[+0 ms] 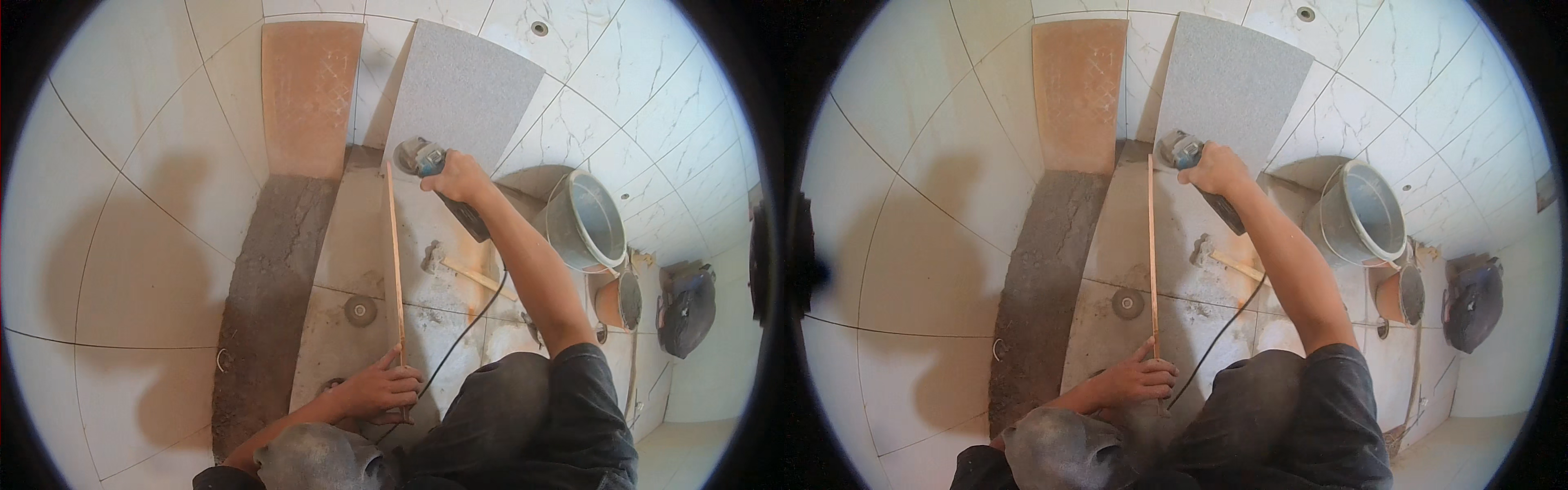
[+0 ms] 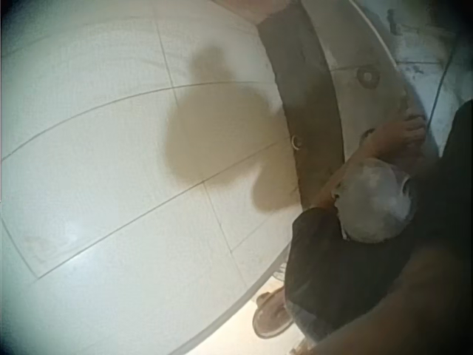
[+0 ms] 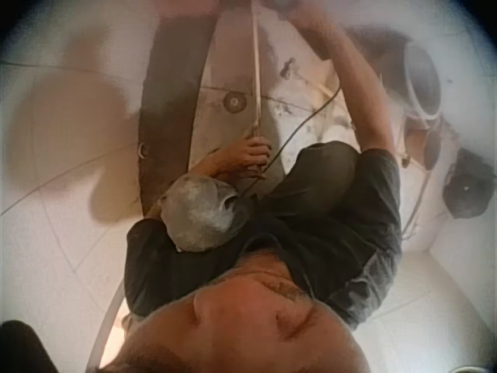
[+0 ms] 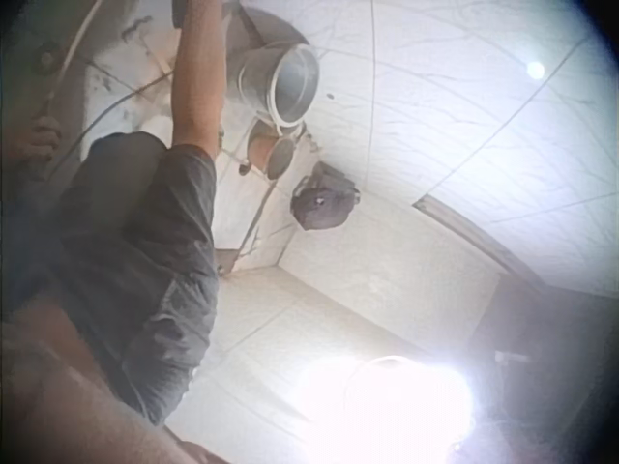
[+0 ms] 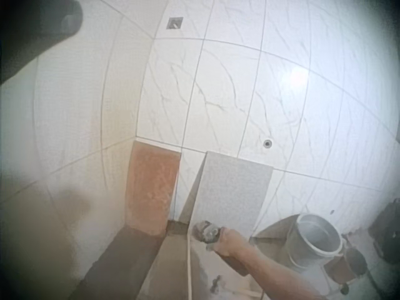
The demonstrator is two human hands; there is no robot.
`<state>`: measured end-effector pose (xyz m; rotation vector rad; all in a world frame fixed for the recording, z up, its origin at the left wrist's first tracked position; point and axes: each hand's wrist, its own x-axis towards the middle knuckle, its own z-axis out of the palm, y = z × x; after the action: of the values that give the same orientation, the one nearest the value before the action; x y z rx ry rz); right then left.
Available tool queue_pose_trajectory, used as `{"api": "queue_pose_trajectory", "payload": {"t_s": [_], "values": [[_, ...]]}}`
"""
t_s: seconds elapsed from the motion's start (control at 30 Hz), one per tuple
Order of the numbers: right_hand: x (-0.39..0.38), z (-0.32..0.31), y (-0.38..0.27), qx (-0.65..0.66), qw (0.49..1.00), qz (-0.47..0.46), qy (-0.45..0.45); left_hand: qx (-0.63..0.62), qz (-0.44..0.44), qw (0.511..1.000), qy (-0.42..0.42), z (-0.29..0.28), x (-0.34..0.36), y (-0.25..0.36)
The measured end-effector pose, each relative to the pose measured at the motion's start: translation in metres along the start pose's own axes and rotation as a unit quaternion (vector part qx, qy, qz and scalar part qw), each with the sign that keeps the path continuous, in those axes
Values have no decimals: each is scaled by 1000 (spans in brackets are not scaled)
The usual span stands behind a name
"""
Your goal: Cutting a ceramic tile with an angle grinder and placing it onto a prepared mortar bed on the floor.
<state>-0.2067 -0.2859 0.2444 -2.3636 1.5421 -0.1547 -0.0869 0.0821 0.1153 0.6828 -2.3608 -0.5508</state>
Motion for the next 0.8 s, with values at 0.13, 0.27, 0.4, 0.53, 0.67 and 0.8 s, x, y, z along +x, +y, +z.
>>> {"api": "queue_pose_trajectory", "payload": {"t_s": [0.13, 0.27, 0.4, 0.53, 0.67, 0.8], "values": [[2, -14, 11, 76, 997, 26, -9, -5, -4, 1000, -17, -4, 4, 2], [1, -10, 23, 81, 996, 28, -41, -32, 2, 999, -5, -6, 9, 2], [-1, -4, 20, 139, 987, 33, -79, -3, 12, 1000, 0, -3, 9, 1], [-5, -11, 9, 216, 966, 67, -128, -10, 13, 1000, -3, 1, 9, 0], [3, -7, 17, 242, 957, 79, -139, -19, 11, 1000, -5, 4, 11, -1], [3, -8, 10, 200, 967, 57, -145, -12, 21, 1000, 3, 3, 12, -1]]}}
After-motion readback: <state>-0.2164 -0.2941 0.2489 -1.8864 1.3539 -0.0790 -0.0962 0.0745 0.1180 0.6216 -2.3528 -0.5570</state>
